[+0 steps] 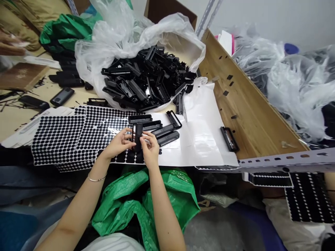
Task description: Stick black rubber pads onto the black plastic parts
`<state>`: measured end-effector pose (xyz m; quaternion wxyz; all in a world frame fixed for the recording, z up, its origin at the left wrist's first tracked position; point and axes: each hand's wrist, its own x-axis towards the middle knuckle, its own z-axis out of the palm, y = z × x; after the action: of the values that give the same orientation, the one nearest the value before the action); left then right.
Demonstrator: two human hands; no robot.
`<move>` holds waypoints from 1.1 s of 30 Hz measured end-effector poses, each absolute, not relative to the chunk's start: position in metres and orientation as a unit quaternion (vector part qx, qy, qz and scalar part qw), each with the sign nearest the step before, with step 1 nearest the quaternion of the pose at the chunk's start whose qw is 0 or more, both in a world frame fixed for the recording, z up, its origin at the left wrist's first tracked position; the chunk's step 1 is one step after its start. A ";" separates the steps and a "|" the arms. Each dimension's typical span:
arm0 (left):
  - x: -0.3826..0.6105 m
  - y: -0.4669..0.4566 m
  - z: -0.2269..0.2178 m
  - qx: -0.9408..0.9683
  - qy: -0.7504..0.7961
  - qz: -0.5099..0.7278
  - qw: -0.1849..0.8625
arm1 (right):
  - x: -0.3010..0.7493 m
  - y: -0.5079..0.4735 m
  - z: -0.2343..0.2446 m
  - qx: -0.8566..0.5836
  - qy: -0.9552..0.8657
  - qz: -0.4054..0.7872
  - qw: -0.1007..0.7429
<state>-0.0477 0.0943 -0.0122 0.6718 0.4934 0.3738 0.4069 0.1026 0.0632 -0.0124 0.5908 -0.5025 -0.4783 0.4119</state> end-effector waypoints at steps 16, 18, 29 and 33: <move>-0.048 0.094 -0.012 0.508 0.365 0.407 0.666 | 0.090 0.061 -0.014 -0.523 -0.412 0.388 0.637; -0.049 0.094 -0.014 0.506 0.367 0.410 0.664 | 0.090 0.063 -0.016 -0.527 -0.366 0.390 0.660; -0.051 0.087 -0.013 0.526 0.352 0.407 0.659 | 0.109 0.063 0.010 -0.533 -0.509 0.441 0.512; -0.052 0.089 -0.020 0.479 0.342 0.471 0.657 | 0.142 0.040 0.022 -0.665 -0.541 0.243 0.454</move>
<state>-0.0517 0.0886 -0.0196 0.6566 0.4792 0.3423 0.4712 0.1421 0.0395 0.0220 0.4536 -0.6653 -0.5409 0.2429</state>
